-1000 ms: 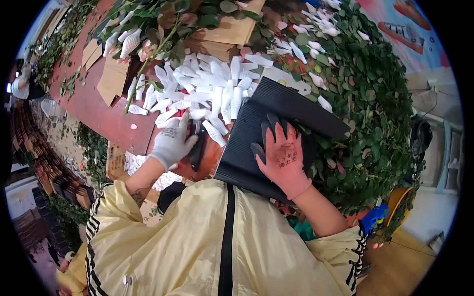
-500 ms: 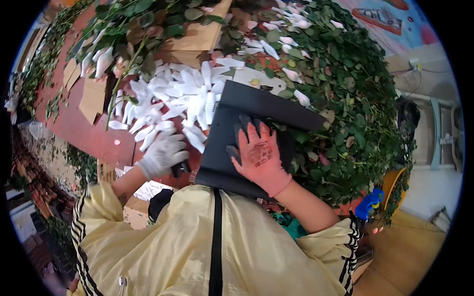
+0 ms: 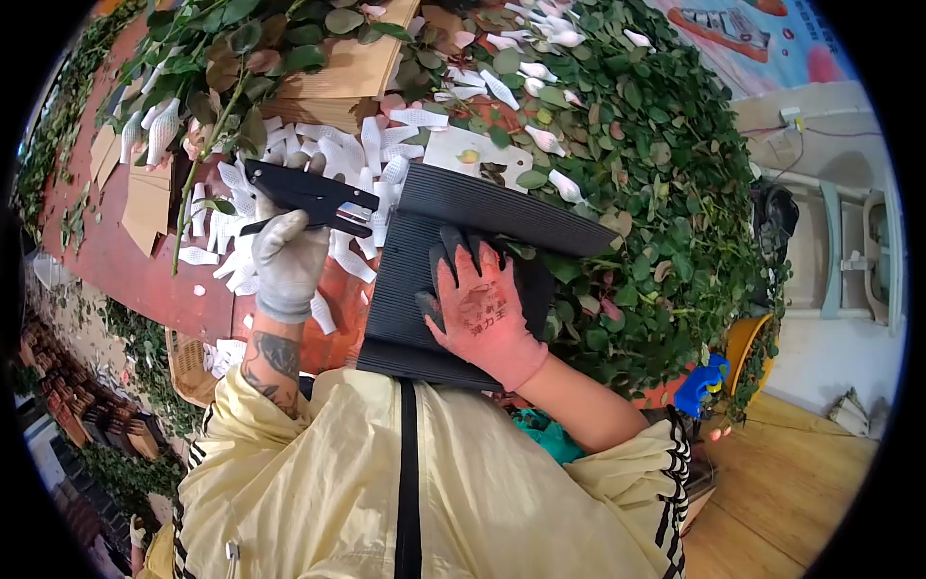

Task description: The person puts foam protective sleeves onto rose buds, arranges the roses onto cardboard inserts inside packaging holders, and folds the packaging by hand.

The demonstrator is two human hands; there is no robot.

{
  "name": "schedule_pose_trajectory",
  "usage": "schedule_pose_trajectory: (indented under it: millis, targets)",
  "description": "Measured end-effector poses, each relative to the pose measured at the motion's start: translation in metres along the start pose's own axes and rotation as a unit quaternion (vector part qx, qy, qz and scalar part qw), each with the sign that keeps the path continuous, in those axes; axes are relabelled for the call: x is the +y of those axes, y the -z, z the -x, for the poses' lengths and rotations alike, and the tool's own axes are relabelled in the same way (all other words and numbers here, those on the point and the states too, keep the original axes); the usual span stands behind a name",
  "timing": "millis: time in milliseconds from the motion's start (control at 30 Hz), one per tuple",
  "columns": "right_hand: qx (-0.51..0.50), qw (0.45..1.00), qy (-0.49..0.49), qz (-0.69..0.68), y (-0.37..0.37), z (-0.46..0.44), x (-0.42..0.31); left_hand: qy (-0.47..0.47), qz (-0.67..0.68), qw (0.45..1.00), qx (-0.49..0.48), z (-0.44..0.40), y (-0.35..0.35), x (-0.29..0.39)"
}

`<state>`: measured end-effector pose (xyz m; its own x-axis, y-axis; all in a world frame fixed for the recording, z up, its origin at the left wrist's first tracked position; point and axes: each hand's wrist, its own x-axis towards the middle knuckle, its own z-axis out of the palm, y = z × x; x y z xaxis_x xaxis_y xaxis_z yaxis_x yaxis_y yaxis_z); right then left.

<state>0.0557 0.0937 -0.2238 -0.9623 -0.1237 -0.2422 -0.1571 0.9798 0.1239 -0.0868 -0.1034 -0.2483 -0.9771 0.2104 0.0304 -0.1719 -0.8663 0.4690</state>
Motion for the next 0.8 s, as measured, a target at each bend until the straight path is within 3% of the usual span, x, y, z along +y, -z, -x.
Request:
schedule_pose_trajectory:
  millis: [33, 400, 467, 500, 667, 800]
  targets:
    - [0.037, 0.999, 0.011, -0.008, -0.002, 0.001, 0.001, 0.008, 0.010, 1.000, -0.005, -0.001, 0.001, -0.007]
    - [0.038, 0.999, 0.014, -0.029, 0.015, -0.005, -0.001, 0.088, 0.196, 0.976, -0.037, -0.020, 0.007, -0.028]
    - [0.023, 0.999, 0.012, -0.030, 0.017, -0.005, -0.002, 0.005, -0.059, 0.997, -0.046, -0.021, -0.002, -0.036]
    - [0.021, 0.999, 0.011, -0.026, 0.018, -0.005, -0.003, 0.042, 0.058, 0.997, -0.043, -0.023, -0.013, -0.031]
    - [0.002, 0.999, 0.007, -0.036, 0.019, -0.006, -0.003, 0.009, 0.019, 0.999, -0.032, -0.033, -0.013, -0.038]
    - [0.070, 0.997, 0.014, -0.017, -0.003, 0.002, 0.000, 0.006, 0.026, 0.999, -0.028, -0.040, -0.015, -0.038]
